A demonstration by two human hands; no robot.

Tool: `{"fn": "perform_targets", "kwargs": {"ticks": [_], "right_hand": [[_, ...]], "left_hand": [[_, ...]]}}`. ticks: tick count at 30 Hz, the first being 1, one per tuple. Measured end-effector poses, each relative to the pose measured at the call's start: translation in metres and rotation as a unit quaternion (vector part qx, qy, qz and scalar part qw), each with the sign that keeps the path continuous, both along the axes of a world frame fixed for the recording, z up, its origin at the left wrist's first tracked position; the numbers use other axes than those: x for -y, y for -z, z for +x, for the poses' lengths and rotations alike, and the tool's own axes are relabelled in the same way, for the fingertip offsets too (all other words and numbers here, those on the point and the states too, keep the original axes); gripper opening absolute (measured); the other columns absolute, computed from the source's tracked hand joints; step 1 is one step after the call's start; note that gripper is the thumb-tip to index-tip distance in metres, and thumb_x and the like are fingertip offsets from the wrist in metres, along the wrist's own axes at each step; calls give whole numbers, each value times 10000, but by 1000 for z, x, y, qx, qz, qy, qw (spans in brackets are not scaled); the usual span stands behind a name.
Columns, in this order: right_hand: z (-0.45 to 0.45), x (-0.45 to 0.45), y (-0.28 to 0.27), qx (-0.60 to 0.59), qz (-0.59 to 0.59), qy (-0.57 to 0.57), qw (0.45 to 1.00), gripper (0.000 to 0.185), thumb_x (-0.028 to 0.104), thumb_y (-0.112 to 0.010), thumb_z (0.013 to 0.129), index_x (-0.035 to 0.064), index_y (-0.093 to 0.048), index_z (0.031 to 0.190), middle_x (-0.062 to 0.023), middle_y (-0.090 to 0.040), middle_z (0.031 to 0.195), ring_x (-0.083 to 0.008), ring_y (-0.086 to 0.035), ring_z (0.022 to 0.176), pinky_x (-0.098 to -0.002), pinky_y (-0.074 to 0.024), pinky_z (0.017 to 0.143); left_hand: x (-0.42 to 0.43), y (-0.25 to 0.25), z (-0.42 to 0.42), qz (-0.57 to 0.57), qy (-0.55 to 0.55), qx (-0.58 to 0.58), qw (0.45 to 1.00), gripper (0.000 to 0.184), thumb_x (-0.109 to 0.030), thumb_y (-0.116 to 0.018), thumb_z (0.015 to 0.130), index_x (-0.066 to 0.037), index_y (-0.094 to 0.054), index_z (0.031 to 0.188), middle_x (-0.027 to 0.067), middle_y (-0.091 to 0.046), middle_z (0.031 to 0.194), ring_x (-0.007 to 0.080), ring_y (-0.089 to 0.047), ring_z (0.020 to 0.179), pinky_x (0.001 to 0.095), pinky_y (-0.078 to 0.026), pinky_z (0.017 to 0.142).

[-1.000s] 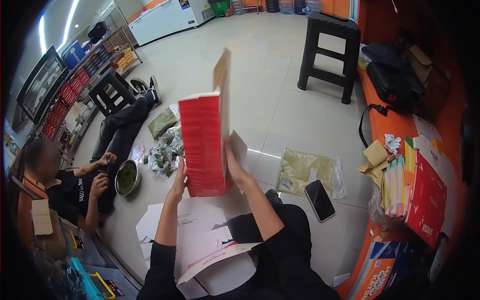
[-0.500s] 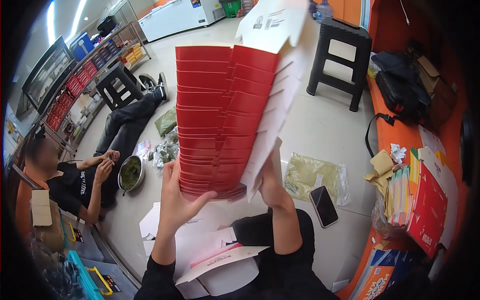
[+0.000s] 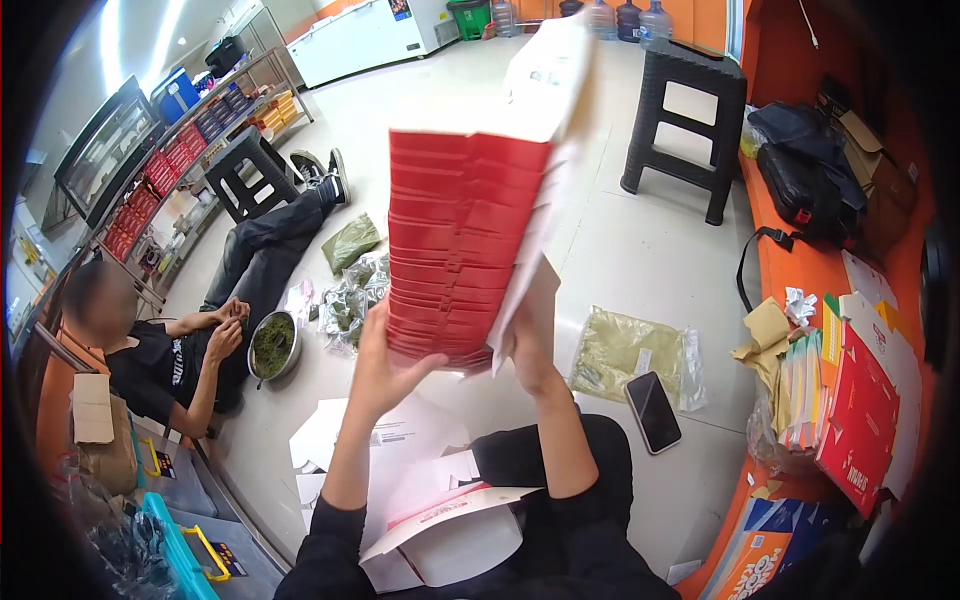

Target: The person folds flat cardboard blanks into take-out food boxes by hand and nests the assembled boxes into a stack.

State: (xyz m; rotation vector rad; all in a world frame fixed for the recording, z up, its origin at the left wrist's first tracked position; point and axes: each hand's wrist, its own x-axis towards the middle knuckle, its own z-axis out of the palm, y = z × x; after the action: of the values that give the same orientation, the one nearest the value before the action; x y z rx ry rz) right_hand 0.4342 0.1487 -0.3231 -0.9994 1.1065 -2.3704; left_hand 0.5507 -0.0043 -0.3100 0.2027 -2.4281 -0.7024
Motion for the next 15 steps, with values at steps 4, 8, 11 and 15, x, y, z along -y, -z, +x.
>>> {"fn": "perform_targets", "kwargs": {"ticks": [4, 8, 11, 15], "right_hand": [[-20, 44, 68, 63, 149, -64, 985, 919, 619, -355, 873, -61, -20, 1393, -198, -156, 1447, -272, -193, 1332, -333, -158, 1082], [-20, 64, 114, 45, 266, 35, 962, 1053, 686, -396, 809, -77, 48, 1383, -242, -46, 1460, -311, -30, 1369, -350, -54, 1102], [-22, 79, 136, 71, 267, 10, 961, 1071, 701, -386, 800, -81, 61, 1379, -246, -3, 1465, -317, -2, 1371, -356, -44, 1104], [-9, 77, 139, 26, 353, -10, 935, 1058, 697, -368, 809, -90, 56, 1375, -250, 36, 1464, -318, 32, 1372, -353, -26, 1105]], "left_hand": [[23, 72, -24, 187, 34, 23, 982, 678, -106, -785, 642, 17, -439, 1211, 131, -549, 1122, 220, -547, 1025, 337, -436, 894], [47, 140, -30, 280, 22, 87, 956, 654, -96, -793, 634, 16, -459, 1185, 138, -591, 1097, 207, -579, 1005, 326, -452, 882], [53, 144, -28, 342, 12, 89, 935, 678, -91, -786, 646, 18, -426, 1210, 141, -584, 1113, 218, -570, 1030, 326, -448, 902], [71, 155, -23, 326, 70, 116, 936, 923, -196, -804, 658, -25, -225, 1356, 164, -473, 1257, 233, -505, 1127, 353, -439, 933]]}}
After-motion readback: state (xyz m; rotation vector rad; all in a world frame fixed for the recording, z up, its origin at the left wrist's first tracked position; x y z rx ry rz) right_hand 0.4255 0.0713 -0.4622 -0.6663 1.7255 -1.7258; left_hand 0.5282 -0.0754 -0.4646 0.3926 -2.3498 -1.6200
